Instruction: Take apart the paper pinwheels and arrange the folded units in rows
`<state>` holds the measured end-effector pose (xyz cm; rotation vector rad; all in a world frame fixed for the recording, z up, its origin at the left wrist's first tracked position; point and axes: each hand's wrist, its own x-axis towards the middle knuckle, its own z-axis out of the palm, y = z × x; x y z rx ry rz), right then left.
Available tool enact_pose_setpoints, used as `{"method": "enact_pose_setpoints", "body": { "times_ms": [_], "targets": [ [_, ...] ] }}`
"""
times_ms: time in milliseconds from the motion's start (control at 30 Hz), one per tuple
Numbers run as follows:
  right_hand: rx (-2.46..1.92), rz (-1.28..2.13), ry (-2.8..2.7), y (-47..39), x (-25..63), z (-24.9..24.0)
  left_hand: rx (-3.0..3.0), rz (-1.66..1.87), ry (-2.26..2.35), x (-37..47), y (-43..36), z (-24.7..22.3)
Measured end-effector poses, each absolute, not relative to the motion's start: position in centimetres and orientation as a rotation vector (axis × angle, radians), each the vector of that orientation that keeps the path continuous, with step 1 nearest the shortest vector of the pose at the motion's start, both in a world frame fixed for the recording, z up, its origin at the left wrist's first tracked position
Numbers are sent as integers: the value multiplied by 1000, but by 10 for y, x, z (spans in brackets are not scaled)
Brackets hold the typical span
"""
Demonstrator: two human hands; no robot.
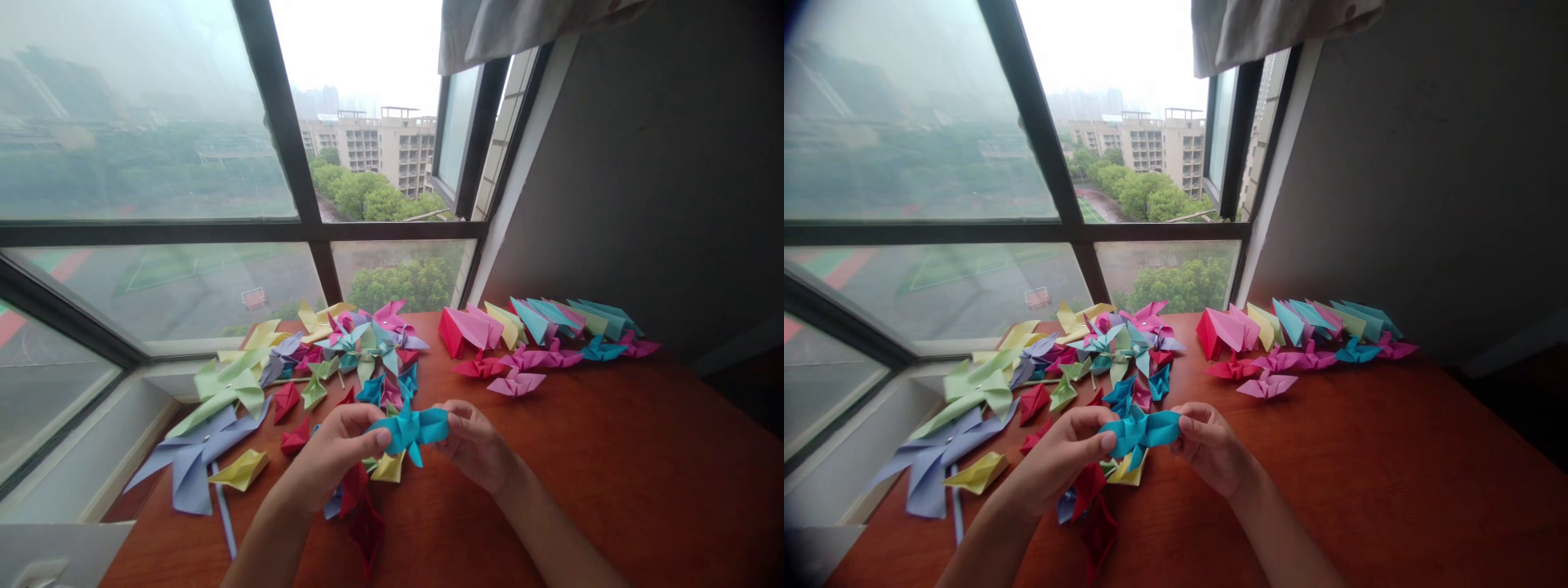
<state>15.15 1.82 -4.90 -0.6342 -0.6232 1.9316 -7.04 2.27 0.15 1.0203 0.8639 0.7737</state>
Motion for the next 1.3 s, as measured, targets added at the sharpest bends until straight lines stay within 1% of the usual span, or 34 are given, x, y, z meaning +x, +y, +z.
{"method": "enact_pose_setpoints", "body": {
  "times_ms": [200,433,500,633,700,833,933,1067,1200,1300],
  "targets": [
    [-653,1887,-596,22,154,-47,1009,798,870,-75,25,2],
    [-727,1729,-708,32,157,-48,1032,815,948,-79,28,5],
    [-842,1581,-751,33,157,-48,1051,824,997,-76,29,7],
    [-1103,1081,-944,28,153,-46,1132,863,1114,-71,30,9],
    [-1139,916,-1115,23,150,-45,1187,866,1137,-69,31,7],
    [-1074,719,-1518,14,144,-45,1301,848,1124,-68,31,3],
    [-1077,646,-1633,12,140,-45,1379,820,1125,-65,30,4],
    [-1122,611,-1589,14,139,-46,1450,786,1148,-62,29,10],
    [-1098,660,-1533,14,140,-45,1484,772,1152,-62,29,12],
    [-1084,694,-1601,13,140,-44,1500,778,1156,-62,29,10]
  ]
}}
